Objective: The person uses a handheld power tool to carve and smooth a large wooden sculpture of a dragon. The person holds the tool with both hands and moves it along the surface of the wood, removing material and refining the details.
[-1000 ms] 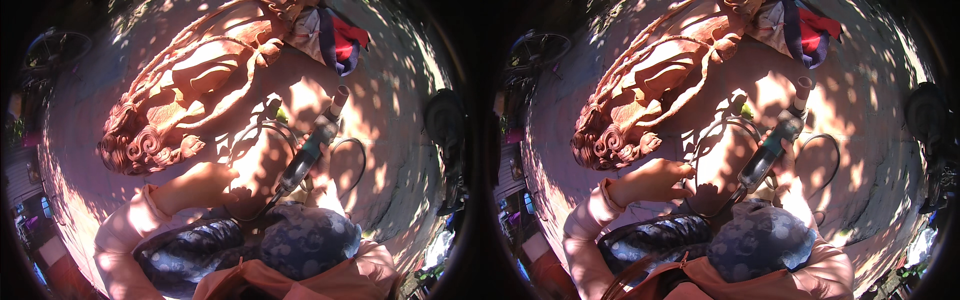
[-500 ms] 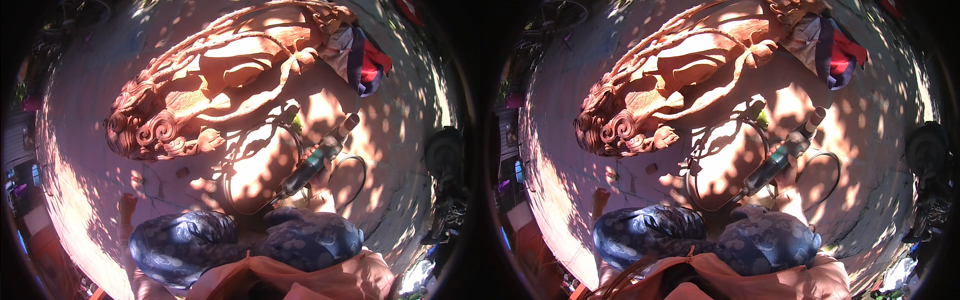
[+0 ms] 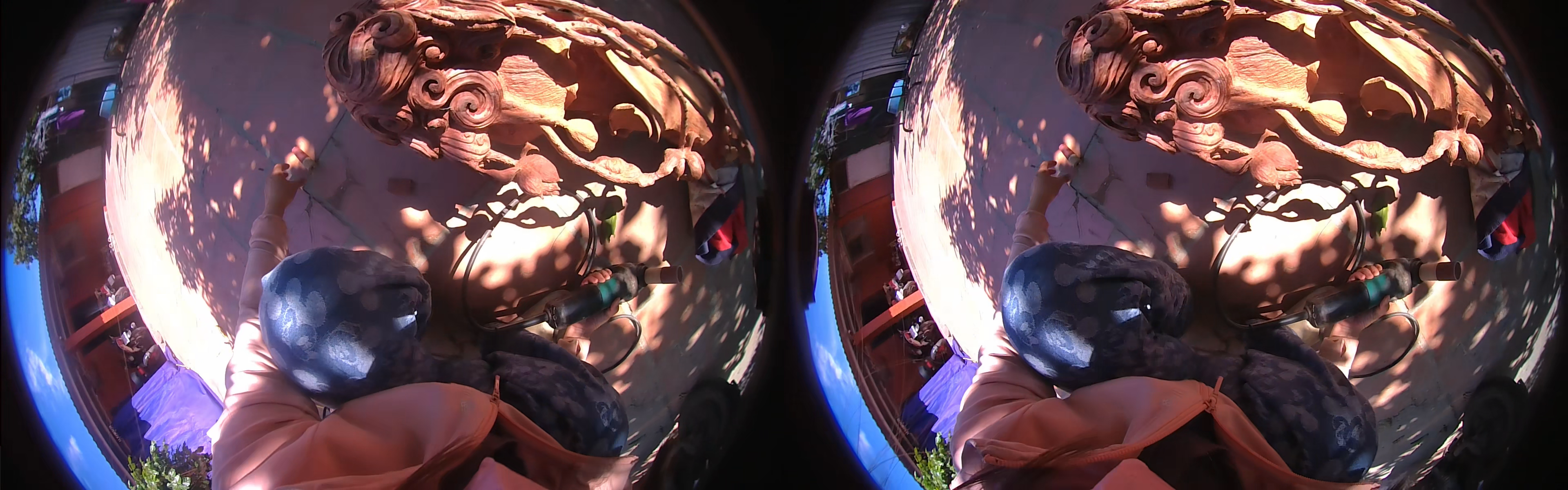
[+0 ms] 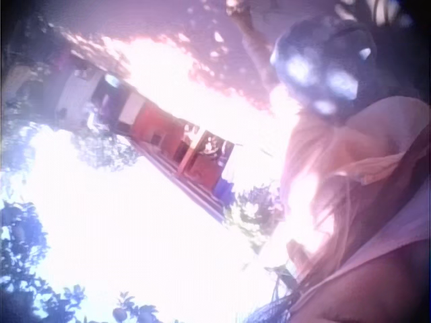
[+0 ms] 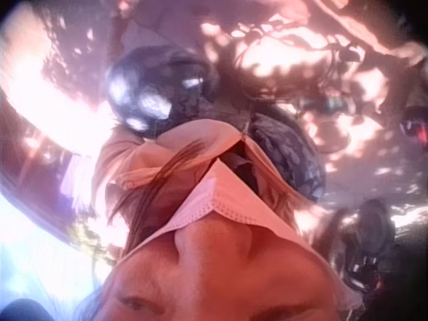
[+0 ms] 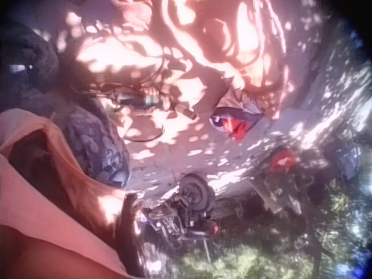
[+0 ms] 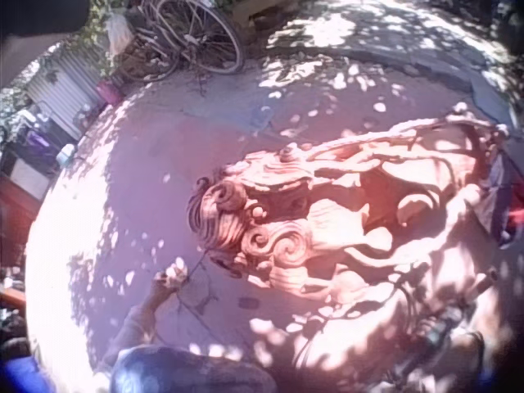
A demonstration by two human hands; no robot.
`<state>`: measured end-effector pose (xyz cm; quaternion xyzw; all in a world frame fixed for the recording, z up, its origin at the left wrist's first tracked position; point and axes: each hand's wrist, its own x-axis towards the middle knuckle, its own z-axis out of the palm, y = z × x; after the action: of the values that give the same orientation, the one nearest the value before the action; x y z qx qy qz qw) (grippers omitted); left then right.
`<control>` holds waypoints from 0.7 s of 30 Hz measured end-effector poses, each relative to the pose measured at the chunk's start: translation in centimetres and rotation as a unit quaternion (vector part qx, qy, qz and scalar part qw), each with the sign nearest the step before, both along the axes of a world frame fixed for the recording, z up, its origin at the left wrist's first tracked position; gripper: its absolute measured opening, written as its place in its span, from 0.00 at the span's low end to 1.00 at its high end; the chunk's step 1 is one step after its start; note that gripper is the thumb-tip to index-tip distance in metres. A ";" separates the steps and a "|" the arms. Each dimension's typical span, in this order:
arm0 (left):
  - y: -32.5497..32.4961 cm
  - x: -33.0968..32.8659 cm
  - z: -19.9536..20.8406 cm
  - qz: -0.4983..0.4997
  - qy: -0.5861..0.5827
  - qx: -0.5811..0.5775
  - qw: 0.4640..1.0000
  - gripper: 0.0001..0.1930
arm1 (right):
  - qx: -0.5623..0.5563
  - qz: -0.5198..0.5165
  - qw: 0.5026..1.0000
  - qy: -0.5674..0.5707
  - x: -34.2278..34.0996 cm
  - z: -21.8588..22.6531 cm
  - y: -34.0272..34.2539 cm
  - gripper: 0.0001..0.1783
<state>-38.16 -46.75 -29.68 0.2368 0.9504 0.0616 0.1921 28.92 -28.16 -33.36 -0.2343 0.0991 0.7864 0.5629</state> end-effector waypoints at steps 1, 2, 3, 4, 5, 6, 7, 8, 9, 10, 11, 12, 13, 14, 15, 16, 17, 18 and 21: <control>1.1 0.4 0.0 -0.006 -0.005 0.016 1.000 0.35 | -0.004 0.000 1.000 0.004 -0.4 -0.2 0.0 0.35; 3.2 0.5 -1.7 -0.013 -0.004 0.029 0.999 0.34 | 0.002 -0.008 1.000 0.001 -0.5 0.4 0.1 0.36; 3.8 0.0 -2.6 -0.015 0.002 0.037 0.999 0.34 | 0.000 -0.017 1.000 0.001 -0.3 0.6 0.3 0.36; 3.8 -0.5 -2.8 0.062 -0.045 0.061 0.995 0.32 | -0.005 -0.017 1.000 0.013 -0.9 0.1 0.3 0.36; 4.8 0.3 -4.4 0.127 -0.112 0.081 0.982 0.30 | -0.004 -0.027 1.000 0.013 -0.5 -0.1 0.2 0.36; 6.6 2.0 -6.8 0.097 -0.062 0.058 0.992 0.27 | -0.001 -0.038 0.999 0.005 0.2 0.1 0.1 0.36; 2.3 -2.4 -7.6 -0.009 0.007 0.148 0.989 0.25 | -0.005 -0.029 0.999 0.034 -1.1 -0.2 0.3 0.36; -1.3 -6.1 -8.0 -0.087 0.117 0.133 0.980 0.24 | -0.003 -0.019 0.998 0.052 -2.2 -0.9 0.5 0.36; -2.7 -9.4 -7.6 -0.170 0.225 0.123 0.951 0.22 | 0.016 -0.005 0.998 0.069 -2.7 -1.3 0.8 0.37; -3.7 -14.7 -3.8 -0.150 0.196 0.036 0.968 0.19 | 0.015 0.002 0.998 0.059 -4.0 -1.1 1.2 0.38; -1.3 -8.9 -8.2 -0.111 0.065 -0.002 0.992 0.18 | 0.019 0.005 1.000 -0.005 -2.3 -0.7 0.6 0.37; 2.6 -2.3 -7.2 -0.075 -0.045 -0.055 0.995 0.17 | 0.023 0.012 0.999 -0.046 -1.0 -0.1 0.2 0.37; 9.1 5.0 -3.4 -0.065 -0.134 -0.116 0.982 0.16 | 0.017 -0.024 0.997 -0.069 1.3 0.5 -1.0 0.36; 10.4 6.6 1.0 -0.110 -0.188 -0.151 0.964 0.16 | 0.015 -0.028 0.999 -0.044 0.6 0.0 -1.1 0.36; 11.6 8.5 4.2 -0.153 -0.252 -0.181 0.938 0.17 | 0.033 -0.020 0.999 -0.021 0.2 -0.5 -1.0 0.36; 12.4 10.4 7.2 -0.192 -0.312 -0.211 0.906 0.18 | 0.037 -0.014 0.999 -0.022 -0.3 -0.6 -0.9 0.35; 15.2 14.5 9.3 -0.270 -0.353 -0.210 0.871 0.17 | 0.037 -0.017 0.998 -0.042 0.2 -0.1 -1.1 0.35; 17.0 18.4 12.3 -0.329 -0.381 -0.203 0.840 0.16 | 0.041 -0.003 0.998 -0.045 -0.3 -0.1 -0.9 0.35; 21.4 26.9 16.6 -0.558 -0.390 -0.119 0.723 0.17 | 0.061 0.005 0.997 -0.036 -1.2 -0.6 -0.3 0.34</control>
<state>-11.26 -25.33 -13.12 0.6546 0.4871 -0.0837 0.5720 27.74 -28.46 -33.98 -0.2282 0.0297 0.7847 0.5756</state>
